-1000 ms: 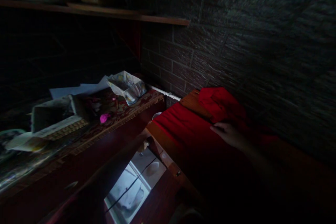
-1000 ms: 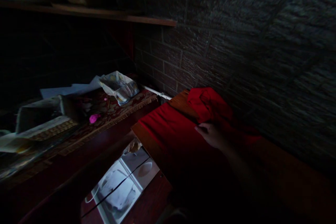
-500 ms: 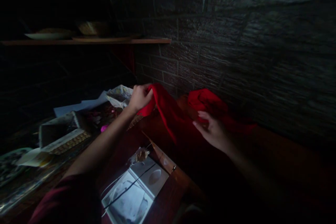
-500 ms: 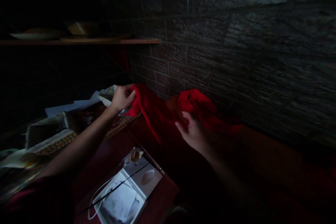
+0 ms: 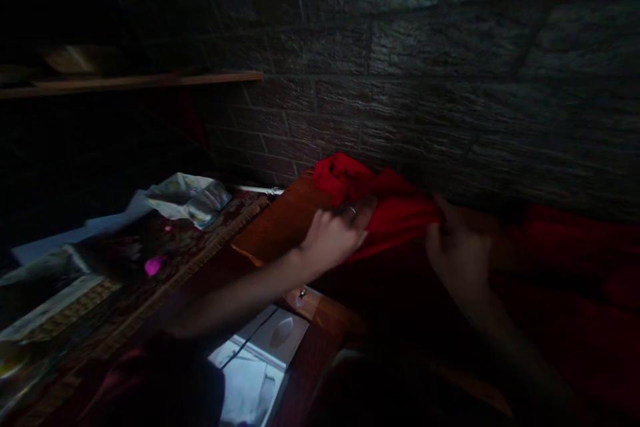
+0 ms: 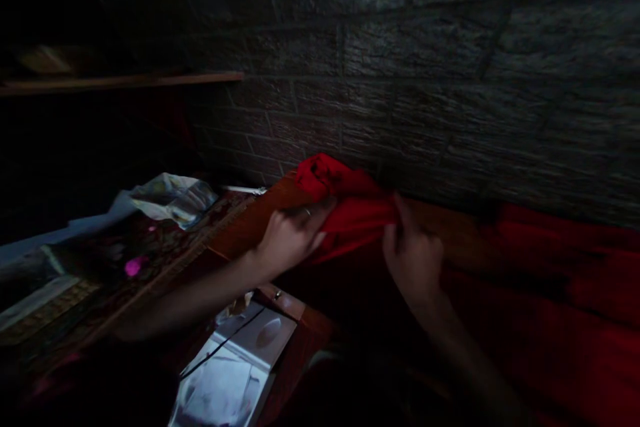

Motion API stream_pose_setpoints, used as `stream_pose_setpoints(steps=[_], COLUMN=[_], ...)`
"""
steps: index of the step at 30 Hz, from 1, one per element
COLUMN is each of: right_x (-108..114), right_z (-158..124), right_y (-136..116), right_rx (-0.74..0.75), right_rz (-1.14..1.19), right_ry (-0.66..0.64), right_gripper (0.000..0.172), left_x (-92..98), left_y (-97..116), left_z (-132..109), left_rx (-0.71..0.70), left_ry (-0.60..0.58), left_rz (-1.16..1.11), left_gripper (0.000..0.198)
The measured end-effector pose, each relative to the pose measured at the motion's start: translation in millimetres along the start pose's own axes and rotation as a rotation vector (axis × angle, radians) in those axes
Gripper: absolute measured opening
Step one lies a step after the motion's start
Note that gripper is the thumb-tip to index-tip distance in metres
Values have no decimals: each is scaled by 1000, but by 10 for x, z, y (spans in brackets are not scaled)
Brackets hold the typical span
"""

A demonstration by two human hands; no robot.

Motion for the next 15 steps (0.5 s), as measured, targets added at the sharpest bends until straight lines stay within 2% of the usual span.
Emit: stream_pose_setpoints(steps=[2,4,6,8,10,12,14,15], right_x=[170,249,261,243,226,214,193,179], right_z=[-491,-929,-1240,-1398,-1420,-1358,-1273,-1237], right_y=[403,681,859,967,1023,1036,1029,1028], right_rx=[-118,-233,-322,-376,-398,-385,-349,-334], right_rz=[-60,-123,-147,-125,-104,-118,-157,-177], right_ry=[37,-14,-108,-208,-294,-373,-451,-480], right_gripper=[53,51,51,53,57,64,71,73], left_x=[-284,-575,-818,-962,-995,-956,-913,-910], left_y=[468,858,1142,1324,1406,1385,1247,1135], left_z=[-131,-226,-288,-331,-359,-358,-304,-254], left_rx=[-138,-226,-250,-266,-308,-367,-351,-292], left_ry=[53,104,142,174,194,173,86,24], left_rz=[-129,-248,-349,-428,-495,-556,-585,-581], left_gripper=[47,45,46,50,57,70,78,78])
Point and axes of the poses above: each hand's wrist, its own z-axis towards the middle knuckle, its own x-axis out of the back of the hand, y = z × x, the point moved 3 cm from there along z, towards the middle knuckle, and after that the axes turned 1 degree about z, right-handed, at the moved point
